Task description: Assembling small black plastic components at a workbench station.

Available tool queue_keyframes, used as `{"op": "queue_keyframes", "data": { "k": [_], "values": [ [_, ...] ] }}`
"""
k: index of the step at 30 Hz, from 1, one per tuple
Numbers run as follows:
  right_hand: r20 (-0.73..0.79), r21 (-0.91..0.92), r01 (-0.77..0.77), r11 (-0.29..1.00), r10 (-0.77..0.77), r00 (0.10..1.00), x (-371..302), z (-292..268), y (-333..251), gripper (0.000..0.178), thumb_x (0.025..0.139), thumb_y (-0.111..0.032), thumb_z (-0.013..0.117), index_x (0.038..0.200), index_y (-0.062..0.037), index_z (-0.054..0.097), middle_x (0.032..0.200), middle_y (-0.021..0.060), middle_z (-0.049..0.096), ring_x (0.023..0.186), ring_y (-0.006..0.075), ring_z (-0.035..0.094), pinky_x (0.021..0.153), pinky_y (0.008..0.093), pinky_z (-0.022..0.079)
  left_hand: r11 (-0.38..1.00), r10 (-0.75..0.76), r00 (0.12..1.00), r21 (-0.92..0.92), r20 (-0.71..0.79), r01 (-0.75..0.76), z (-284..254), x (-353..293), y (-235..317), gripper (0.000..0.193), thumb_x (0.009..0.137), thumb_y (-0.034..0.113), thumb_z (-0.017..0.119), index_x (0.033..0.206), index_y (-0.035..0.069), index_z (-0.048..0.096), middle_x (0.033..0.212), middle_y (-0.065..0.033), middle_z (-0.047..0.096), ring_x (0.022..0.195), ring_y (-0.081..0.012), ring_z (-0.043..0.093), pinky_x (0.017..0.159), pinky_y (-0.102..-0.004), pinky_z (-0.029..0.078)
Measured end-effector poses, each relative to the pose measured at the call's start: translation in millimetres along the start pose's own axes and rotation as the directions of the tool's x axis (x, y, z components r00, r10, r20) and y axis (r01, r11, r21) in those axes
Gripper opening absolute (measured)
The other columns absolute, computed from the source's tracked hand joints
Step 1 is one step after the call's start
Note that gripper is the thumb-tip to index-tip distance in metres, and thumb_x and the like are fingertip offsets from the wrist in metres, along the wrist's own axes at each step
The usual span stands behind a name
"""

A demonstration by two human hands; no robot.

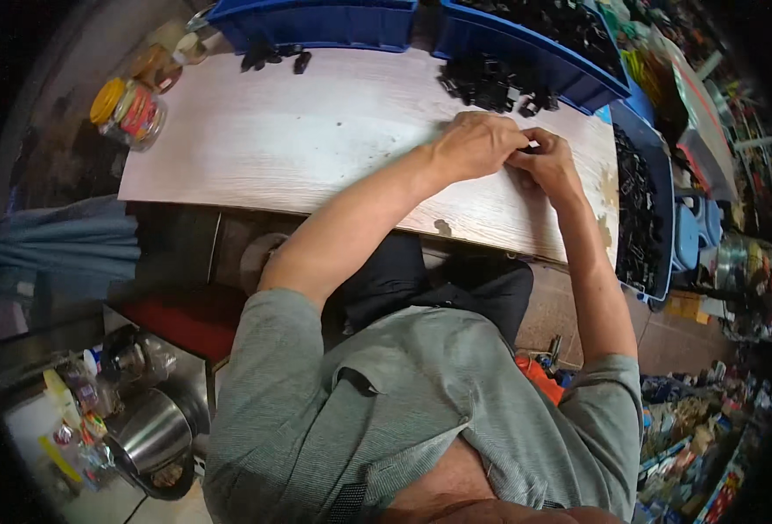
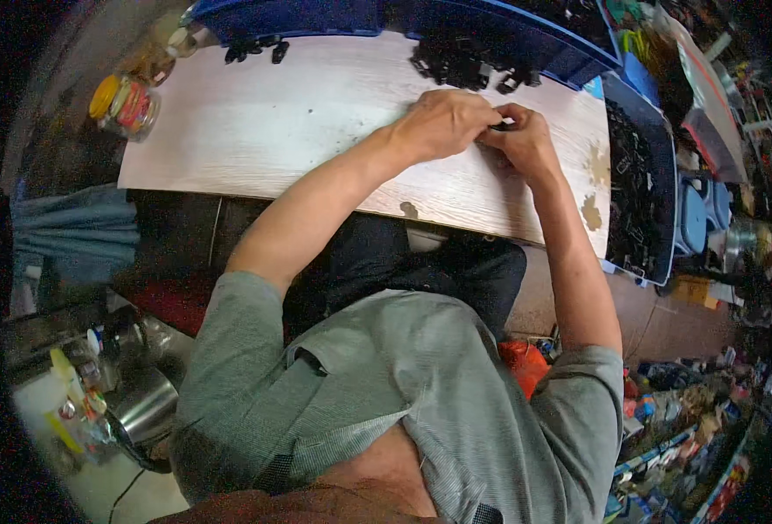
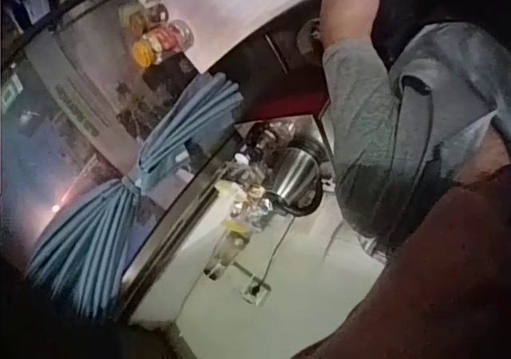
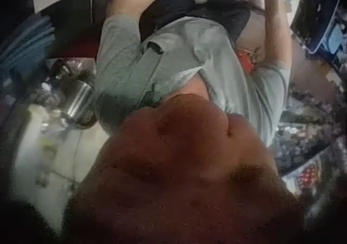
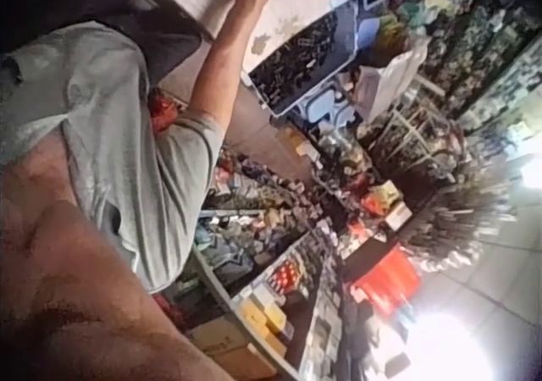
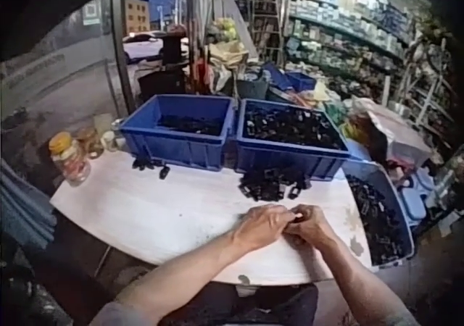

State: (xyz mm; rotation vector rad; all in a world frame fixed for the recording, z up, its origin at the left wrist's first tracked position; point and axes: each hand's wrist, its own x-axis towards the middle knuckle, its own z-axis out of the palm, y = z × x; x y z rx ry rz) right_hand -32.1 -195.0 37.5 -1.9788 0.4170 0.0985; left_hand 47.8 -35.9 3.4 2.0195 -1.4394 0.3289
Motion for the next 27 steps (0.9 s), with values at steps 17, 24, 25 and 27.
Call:
{"op": "queue_keyframes", "data": {
  "k": [17, 24, 25, 27],
  "values": [
    [-0.009, 0.038, 0.014, 0.999, -0.014, 1.000, -7, -1, 7, 0.027, 0.081, -0.011, 0.081, 0.102, -0.0035, 0.066, 0.067, 0.0013, 0.060, 0.050, 0.0080, 0.051, 0.044, 0.0248, 0.039, 0.983, -0.109, 0.974, 0.122, -0.196, 0.135, -1, -38, 4, 0.024, 0.091, 0.012, 0.058, 0.113, 0.010, 0.067, 0.108, -0.0082, 0.070, 0.099, -0.0265, 0.064, 0.082, -0.0462, 0.049],
    [-0.035, 0.256, -0.098, 0.962, 0.110, 0.993, -18, -34, 17, 0.023, 0.083, -0.015, 0.079, 0.097, -0.0072, 0.063, 0.057, -0.0016, 0.049, 0.045, 0.0100, 0.048, 0.042, 0.0291, 0.044, 0.513, -0.418, 0.774, 0.579, -0.476, 0.634, -124, -94, -150, 0.029, 0.090, 0.014, 0.057, 0.115, 0.007, 0.069, 0.106, -0.0189, 0.070, 0.093, -0.0405, 0.068, 0.086, -0.0478, 0.056],
    [-0.058, 0.258, -0.104, 0.960, 0.123, 0.991, -15, -47, 25, 0.023, 0.083, -0.015, 0.079, 0.097, -0.0072, 0.063, 0.057, -0.0016, 0.049, 0.045, 0.0100, 0.048, 0.042, 0.0291, 0.044, 0.453, -0.629, 0.686, 0.545, -0.366, 0.706, -132, -87, -144, 0.031, 0.090, 0.013, 0.057, 0.117, 0.007, 0.070, 0.110, -0.0198, 0.070, 0.098, -0.0408, 0.068, 0.090, -0.0481, 0.055],
    [-0.305, 0.313, -0.061, 0.948, 0.161, 0.939, -11, -70, 31, 0.020, 0.084, -0.018, 0.079, 0.094, -0.0084, 0.065, 0.055, -0.0020, 0.045, 0.045, 0.0101, 0.047, 0.043, 0.0282, 0.045, 0.462, -0.654, 0.671, 0.518, -0.348, 0.720, -138, -85, -146, 0.032, 0.089, 0.011, 0.056, 0.118, 0.008, 0.071, 0.113, -0.0204, 0.070, 0.102, -0.0405, 0.068, 0.091, -0.0479, 0.054]
  ]
}}
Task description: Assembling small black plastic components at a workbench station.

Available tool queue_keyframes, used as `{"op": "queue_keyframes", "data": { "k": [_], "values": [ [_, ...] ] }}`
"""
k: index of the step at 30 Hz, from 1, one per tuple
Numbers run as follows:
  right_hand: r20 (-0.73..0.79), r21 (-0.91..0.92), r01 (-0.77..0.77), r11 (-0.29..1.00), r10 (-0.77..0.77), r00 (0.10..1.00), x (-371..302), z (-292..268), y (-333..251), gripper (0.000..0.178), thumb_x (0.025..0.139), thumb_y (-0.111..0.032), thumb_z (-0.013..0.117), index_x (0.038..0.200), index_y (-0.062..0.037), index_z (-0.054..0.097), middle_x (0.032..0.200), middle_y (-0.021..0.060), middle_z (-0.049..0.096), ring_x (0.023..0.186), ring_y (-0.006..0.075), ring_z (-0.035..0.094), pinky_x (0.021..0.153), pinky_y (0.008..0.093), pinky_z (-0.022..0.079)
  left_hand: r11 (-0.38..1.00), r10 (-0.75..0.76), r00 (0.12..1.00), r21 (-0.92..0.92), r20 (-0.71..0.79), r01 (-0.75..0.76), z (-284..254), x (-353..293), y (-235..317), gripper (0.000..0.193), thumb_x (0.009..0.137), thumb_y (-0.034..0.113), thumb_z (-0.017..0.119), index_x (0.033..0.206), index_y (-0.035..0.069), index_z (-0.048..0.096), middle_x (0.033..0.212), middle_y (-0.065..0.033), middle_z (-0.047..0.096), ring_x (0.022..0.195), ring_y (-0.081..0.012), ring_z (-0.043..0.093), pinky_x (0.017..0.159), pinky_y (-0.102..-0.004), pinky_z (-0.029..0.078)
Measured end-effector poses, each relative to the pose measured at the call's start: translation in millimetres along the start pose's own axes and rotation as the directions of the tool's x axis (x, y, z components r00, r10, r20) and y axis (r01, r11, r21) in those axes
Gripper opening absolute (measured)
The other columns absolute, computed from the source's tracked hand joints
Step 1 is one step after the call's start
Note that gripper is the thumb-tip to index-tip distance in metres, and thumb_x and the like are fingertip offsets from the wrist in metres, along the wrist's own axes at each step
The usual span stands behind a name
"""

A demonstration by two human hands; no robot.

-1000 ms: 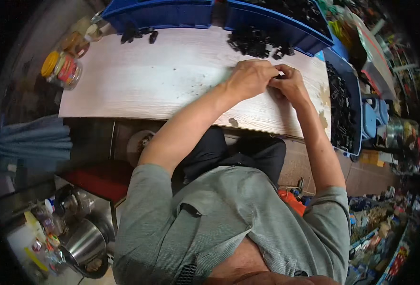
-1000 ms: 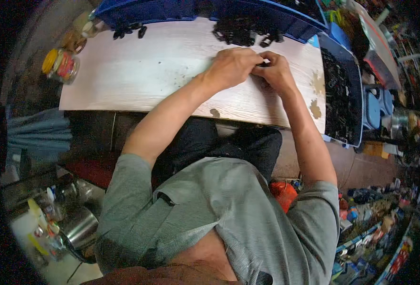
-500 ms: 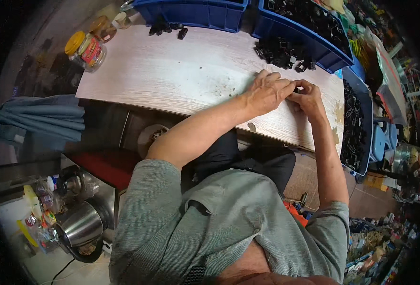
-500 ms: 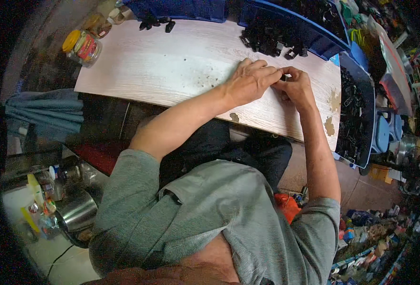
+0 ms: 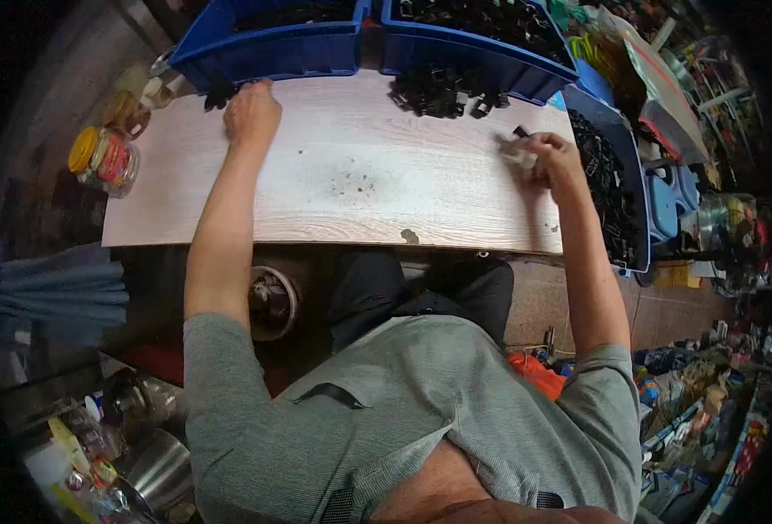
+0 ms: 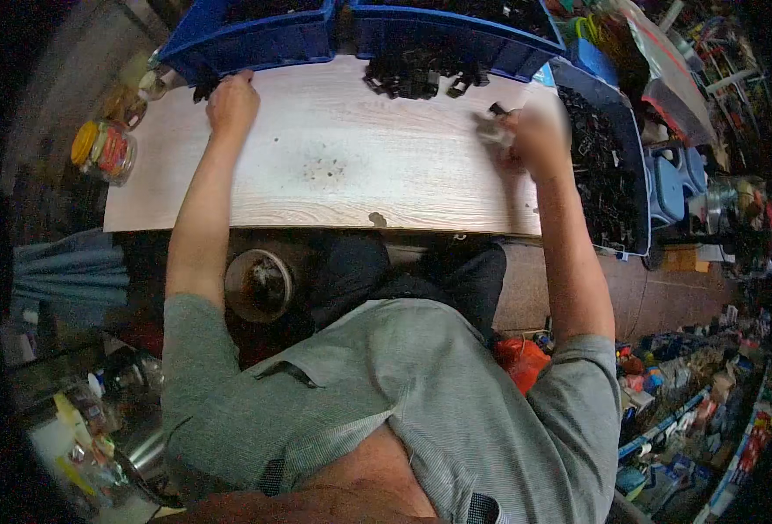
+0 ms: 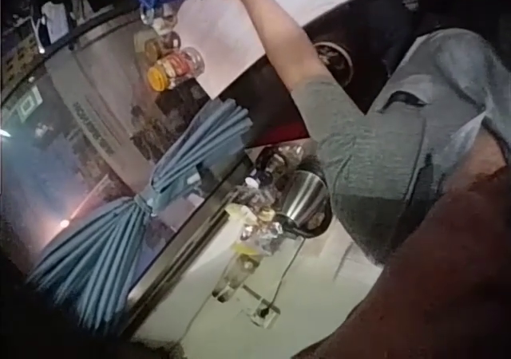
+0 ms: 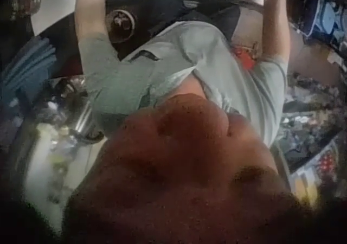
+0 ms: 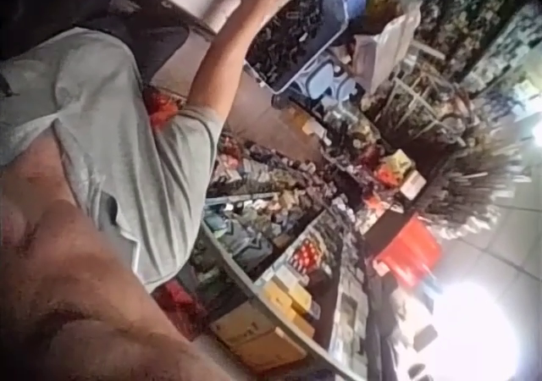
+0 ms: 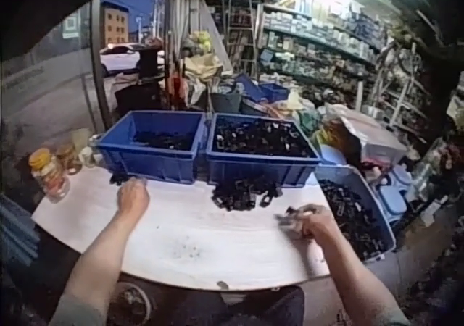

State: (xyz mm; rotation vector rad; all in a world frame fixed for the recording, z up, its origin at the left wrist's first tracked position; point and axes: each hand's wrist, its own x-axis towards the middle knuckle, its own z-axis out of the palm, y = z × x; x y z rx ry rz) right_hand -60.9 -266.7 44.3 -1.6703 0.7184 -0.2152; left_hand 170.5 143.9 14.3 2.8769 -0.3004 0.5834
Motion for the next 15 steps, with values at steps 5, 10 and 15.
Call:
{"op": "queue_keyframes", "data": {
  "k": [5, 10, 15],
  "values": [
    [-0.333, 0.214, 0.081, 0.973, -0.006, 0.943, 26, -37, -7, 0.038, 0.080, -0.026, 0.083, 0.108, -0.0053, 0.068, 0.061, 0.0000, 0.050, 0.058, 0.0193, 0.065, 0.052, 0.0402, 0.062, 0.984, 0.058, 0.996, -0.164, -0.066, -0.068, 3, -3, -13, 0.035, 0.089, 0.015, 0.058, 0.122, 0.013, 0.071, 0.117, -0.0192, 0.071, 0.108, -0.0371, 0.067, 0.095, -0.0430, 0.052],
    [-0.198, 0.056, 0.034, 0.998, -0.022, 0.980, 38, -19, -3, 0.039, 0.078, -0.028, 0.085, 0.107, -0.0060, 0.071, 0.064, -0.0001, 0.049, 0.050, 0.0132, 0.051, 0.047, 0.0339, 0.055, 0.873, 0.046, 0.997, -0.483, -0.059, -0.069, -5, -23, 15, 0.032, 0.089, 0.020, 0.061, 0.118, 0.011, 0.072, 0.109, -0.0185, 0.073, 0.101, -0.0365, 0.069, 0.090, -0.0408, 0.052],
    [-0.144, 0.021, -0.025, 0.999, 0.028, 0.989, 45, 29, -15, 0.031, 0.079, -0.026, 0.084, 0.100, -0.0082, 0.070, 0.062, -0.0007, 0.048, 0.050, 0.0127, 0.048, 0.045, 0.0322, 0.049, 0.921, -0.003, 1.000, -0.389, 0.015, 0.008, -2, -44, 24, 0.029, 0.094, 0.030, 0.060, 0.109, 0.009, 0.075, 0.102, -0.0173, 0.073, 0.093, -0.0362, 0.069, 0.084, -0.0416, 0.053]
  ]
}}
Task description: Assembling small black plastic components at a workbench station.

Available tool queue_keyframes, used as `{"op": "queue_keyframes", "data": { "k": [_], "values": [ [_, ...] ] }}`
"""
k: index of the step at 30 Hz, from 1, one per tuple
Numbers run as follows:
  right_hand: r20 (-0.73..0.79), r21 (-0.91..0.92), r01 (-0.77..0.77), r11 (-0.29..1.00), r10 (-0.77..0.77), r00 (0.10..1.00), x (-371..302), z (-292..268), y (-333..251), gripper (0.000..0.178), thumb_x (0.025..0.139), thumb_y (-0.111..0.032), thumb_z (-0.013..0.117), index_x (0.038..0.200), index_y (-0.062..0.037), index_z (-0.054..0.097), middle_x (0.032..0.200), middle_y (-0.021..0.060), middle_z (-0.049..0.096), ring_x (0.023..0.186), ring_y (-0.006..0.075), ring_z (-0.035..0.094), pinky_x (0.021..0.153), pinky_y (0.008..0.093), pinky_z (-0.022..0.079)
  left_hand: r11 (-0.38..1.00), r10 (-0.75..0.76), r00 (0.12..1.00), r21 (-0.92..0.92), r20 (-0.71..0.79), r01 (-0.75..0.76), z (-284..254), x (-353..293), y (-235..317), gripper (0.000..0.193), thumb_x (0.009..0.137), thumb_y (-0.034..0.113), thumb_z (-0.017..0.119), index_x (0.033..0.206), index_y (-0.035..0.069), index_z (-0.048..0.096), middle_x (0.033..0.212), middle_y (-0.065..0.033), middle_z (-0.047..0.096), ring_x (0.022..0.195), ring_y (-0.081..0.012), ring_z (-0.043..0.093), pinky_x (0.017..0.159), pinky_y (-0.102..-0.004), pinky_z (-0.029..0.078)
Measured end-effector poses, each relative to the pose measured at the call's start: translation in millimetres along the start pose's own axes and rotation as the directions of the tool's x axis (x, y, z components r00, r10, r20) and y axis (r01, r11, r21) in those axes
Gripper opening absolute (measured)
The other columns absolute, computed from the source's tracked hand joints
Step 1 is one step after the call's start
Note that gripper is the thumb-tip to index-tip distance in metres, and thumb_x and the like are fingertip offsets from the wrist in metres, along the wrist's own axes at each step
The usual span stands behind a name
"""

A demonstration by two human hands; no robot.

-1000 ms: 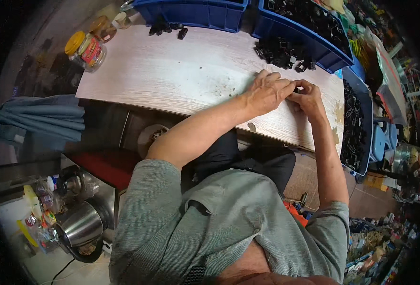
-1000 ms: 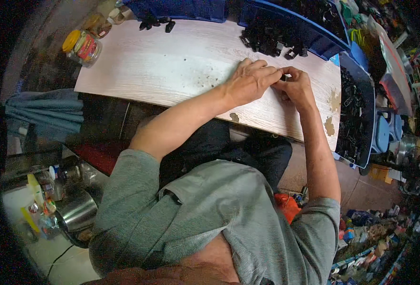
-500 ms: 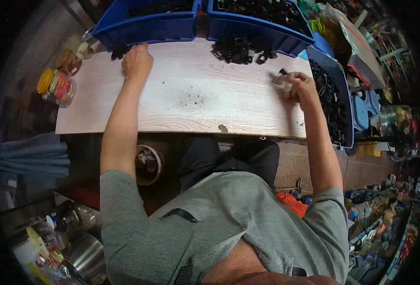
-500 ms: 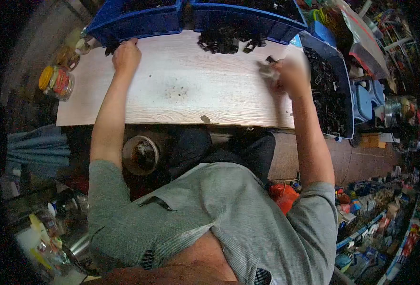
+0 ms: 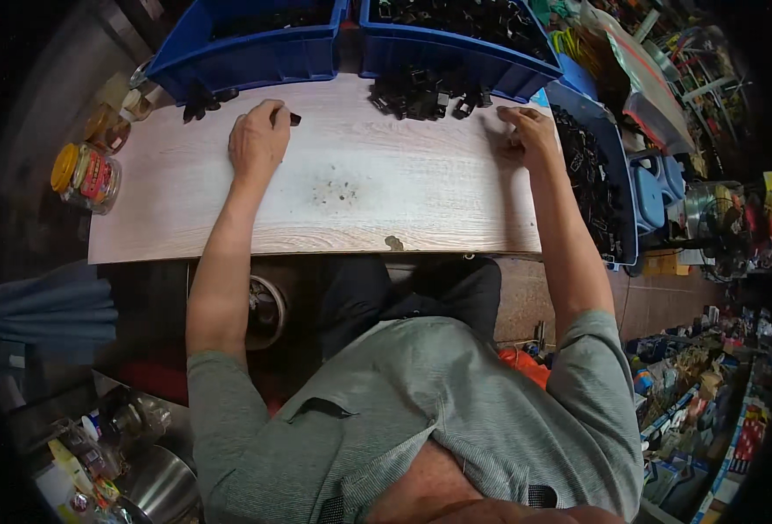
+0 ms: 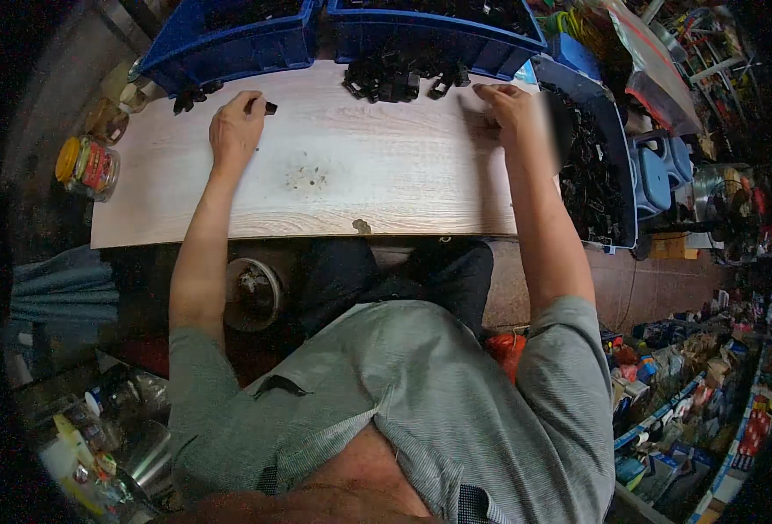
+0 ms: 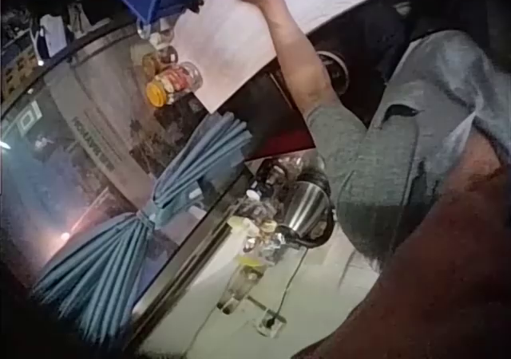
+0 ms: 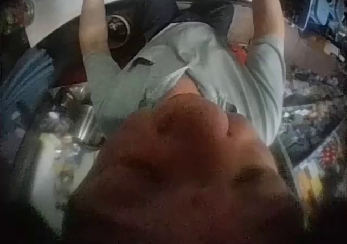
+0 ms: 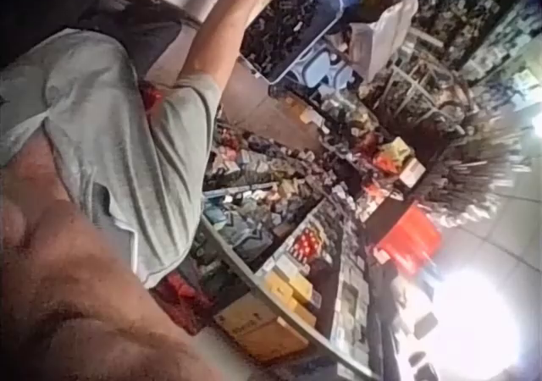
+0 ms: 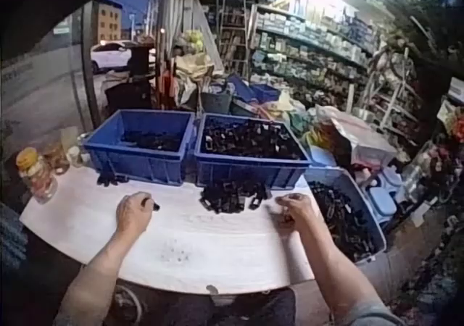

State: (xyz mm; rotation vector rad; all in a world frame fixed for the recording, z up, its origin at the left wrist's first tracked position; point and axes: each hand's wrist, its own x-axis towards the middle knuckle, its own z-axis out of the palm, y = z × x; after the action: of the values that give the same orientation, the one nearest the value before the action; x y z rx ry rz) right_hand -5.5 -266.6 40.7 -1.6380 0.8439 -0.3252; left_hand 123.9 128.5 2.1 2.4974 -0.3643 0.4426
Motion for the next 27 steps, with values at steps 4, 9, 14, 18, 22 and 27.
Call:
{"op": "queue_keyframes", "data": {
  "k": [4, 9, 14, 18, 22, 27],
  "values": [
    [0.002, 0.086, 0.036, 0.996, -0.036, 0.999, 24, 15, 6, 0.023, 0.080, -0.020, 0.084, 0.084, -0.0080, 0.065, 0.061, 0.0001, 0.052, 0.045, 0.0136, 0.046, 0.041, 0.0350, 0.050, 0.986, 0.127, 0.991, 0.110, -0.038, -0.122, -1, -3, -11, 0.029, 0.097, 0.029, 0.058, 0.109, 0.007, 0.074, 0.104, -0.0161, 0.073, 0.095, -0.0366, 0.068, 0.086, -0.0418, 0.052],
    [0.052, 0.064, 0.049, 0.997, -0.052, 0.997, 45, 23, 14, 0.020, 0.082, -0.019, 0.081, 0.086, -0.0096, 0.064, 0.057, -0.0003, 0.048, 0.044, 0.0145, 0.048, 0.040, 0.0351, 0.049, 0.969, 0.247, 0.960, 0.026, -0.133, -0.246, -3, -10, -6, 0.026, 0.097, 0.021, 0.059, 0.110, 0.003, 0.073, 0.108, -0.0137, 0.073, 0.096, -0.0357, 0.066, 0.088, -0.0423, 0.051],
    [0.068, 0.022, 0.029, 0.999, -0.031, 0.997, 41, 24, 13, 0.019, 0.084, -0.020, 0.079, 0.085, -0.0109, 0.062, 0.056, -0.0001, 0.046, 0.046, 0.0147, 0.051, 0.044, 0.0342, 0.051, 0.928, 0.363, 0.931, 0.100, -0.034, -0.358, -2, -17, -2, 0.026, 0.093, 0.012, 0.064, 0.116, 0.002, 0.071, 0.109, -0.0148, 0.073, 0.096, -0.0357, 0.066, 0.086, -0.0389, 0.053],
    [0.070, 0.121, 0.039, 0.992, -0.048, 0.996, 26, 9, 18, 0.014, 0.085, -0.017, 0.077, 0.089, -0.0071, 0.068, 0.061, -0.0005, 0.053, 0.047, 0.0126, 0.047, 0.047, 0.0329, 0.053, 0.921, 0.390, 0.916, 0.023, -0.091, -0.390, 3, -24, 7, 0.029, 0.093, 0.010, 0.065, 0.121, 0.002, 0.068, 0.104, -0.0153, 0.074, 0.090, -0.0277, 0.069, 0.079, -0.0359, 0.055],
    [0.183, 0.207, -0.036, 0.978, -0.002, 0.983, -30, 13, 11, 0.013, 0.088, -0.016, 0.072, 0.095, -0.0056, 0.069, 0.061, 0.0010, 0.052, 0.048, 0.0146, 0.053, 0.047, 0.0354, 0.055, 0.736, 0.038, 0.992, -0.675, 0.120, 0.054, 24, -43, 38, 0.031, 0.098, 0.012, 0.062, 0.125, -0.002, 0.063, 0.100, -0.0082, 0.073, 0.086, -0.0101, 0.067, 0.068, -0.0256, 0.055],
    [0.403, 0.215, -0.118, 0.969, 0.022, 0.915, -93, 56, 15, 0.009, 0.091, -0.012, 0.071, 0.092, -0.0029, 0.069, 0.054, 0.0028, 0.049, 0.043, 0.0159, 0.051, 0.045, 0.0361, 0.051, 0.533, 0.055, 0.926, -0.795, 0.374, 0.290, 61, -58, 115, 0.031, 0.098, 0.010, 0.060, 0.126, -0.002, 0.062, 0.101, -0.0096, 0.072, 0.083, -0.0122, 0.068, 0.069, -0.0258, 0.057]
  ]
}}
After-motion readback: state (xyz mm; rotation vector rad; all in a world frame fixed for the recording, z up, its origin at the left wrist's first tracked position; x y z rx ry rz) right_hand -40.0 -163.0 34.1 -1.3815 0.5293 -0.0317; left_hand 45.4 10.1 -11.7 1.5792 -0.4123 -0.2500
